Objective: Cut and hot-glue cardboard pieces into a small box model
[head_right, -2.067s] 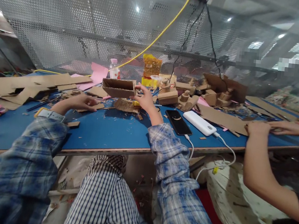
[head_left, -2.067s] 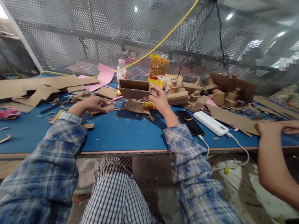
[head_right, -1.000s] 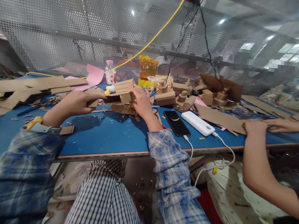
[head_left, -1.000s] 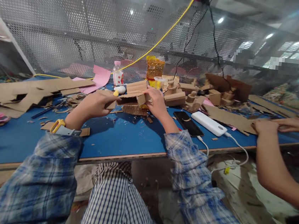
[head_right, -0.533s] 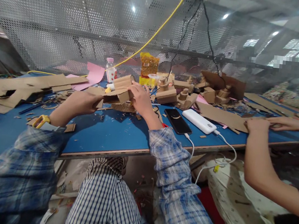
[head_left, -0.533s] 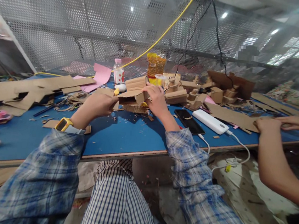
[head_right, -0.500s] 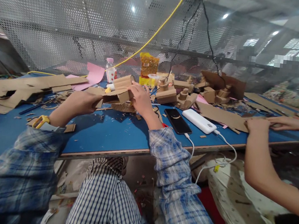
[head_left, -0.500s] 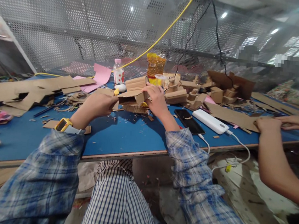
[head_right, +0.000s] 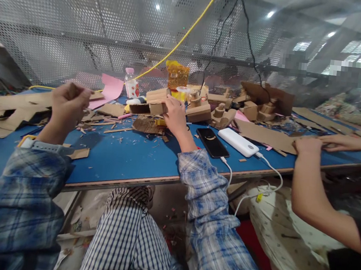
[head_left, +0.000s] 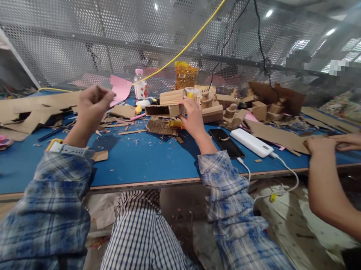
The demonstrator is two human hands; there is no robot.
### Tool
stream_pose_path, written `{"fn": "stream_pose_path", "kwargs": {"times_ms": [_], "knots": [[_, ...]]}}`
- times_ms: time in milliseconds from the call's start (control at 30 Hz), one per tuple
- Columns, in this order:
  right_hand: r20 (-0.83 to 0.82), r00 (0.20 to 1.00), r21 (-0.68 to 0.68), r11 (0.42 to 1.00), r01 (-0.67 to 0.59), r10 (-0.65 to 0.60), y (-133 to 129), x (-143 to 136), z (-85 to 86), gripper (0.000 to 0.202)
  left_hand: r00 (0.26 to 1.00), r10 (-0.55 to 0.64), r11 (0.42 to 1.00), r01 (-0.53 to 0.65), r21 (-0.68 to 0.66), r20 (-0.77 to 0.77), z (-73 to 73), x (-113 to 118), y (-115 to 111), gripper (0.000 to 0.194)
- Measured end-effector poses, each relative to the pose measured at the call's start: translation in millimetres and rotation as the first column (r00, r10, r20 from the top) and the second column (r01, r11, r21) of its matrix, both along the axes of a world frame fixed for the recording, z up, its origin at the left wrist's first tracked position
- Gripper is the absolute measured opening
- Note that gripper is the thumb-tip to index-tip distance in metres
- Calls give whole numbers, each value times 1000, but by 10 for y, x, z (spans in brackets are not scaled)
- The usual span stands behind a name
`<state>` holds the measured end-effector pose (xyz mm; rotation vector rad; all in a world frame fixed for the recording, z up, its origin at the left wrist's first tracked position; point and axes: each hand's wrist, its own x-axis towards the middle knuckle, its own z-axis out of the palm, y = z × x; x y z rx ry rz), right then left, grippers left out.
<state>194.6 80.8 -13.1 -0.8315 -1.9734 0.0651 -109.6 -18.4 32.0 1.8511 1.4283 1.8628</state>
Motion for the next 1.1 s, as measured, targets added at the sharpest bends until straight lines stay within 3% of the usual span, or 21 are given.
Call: {"fn": "stream_pose_path", "kwargs": {"times_ms": [67,133,267,467,600,700,867,967,1033,1100], "knots": [[-18,1000,-12,1000,-7,7,25,9,-6,48,978,23,1000,-21,-11,207,26,-31,34,17],[-38,999,-34,999,-23,21,56,12,-16,48,950,78,993,-47,-108,302,28,-52,67,25],[-90,993,-86,993,-83,76,115,8,-34,45,957,177,970,-130,-204,228,-46,-127,126,16],[-214,971,-152,979,-137,103,138,-2,-39,39,969,91,987,-56,-153,231,-126,-185,176,22],[-294,949,-192,965,-177,115,150,4,-49,39,962,109,972,-50,-230,249,-101,-120,176,12],[-336,938,-214,962,-168,89,144,5,-55,37,973,72,977,-24,-212,220,-108,-98,155,8],[-326,930,-311,909,-276,171,54,-67,-64,37,994,17,984,3,-179,106,-156,-148,151,36],[-279,927,-346,874,-342,253,-43,-164,-97,39,992,-5,986,26,-167,125,-139,-136,151,65],[-269,921,-348,863,-365,281,-122,-223,-133,37,988,-33,994,48,-100,148,-100,-86,119,86],[-287,913,-365,849,-383,288,-207,-260,-175,36,984,-81,996,86,-25,156,-50,-23,66,91]]}}
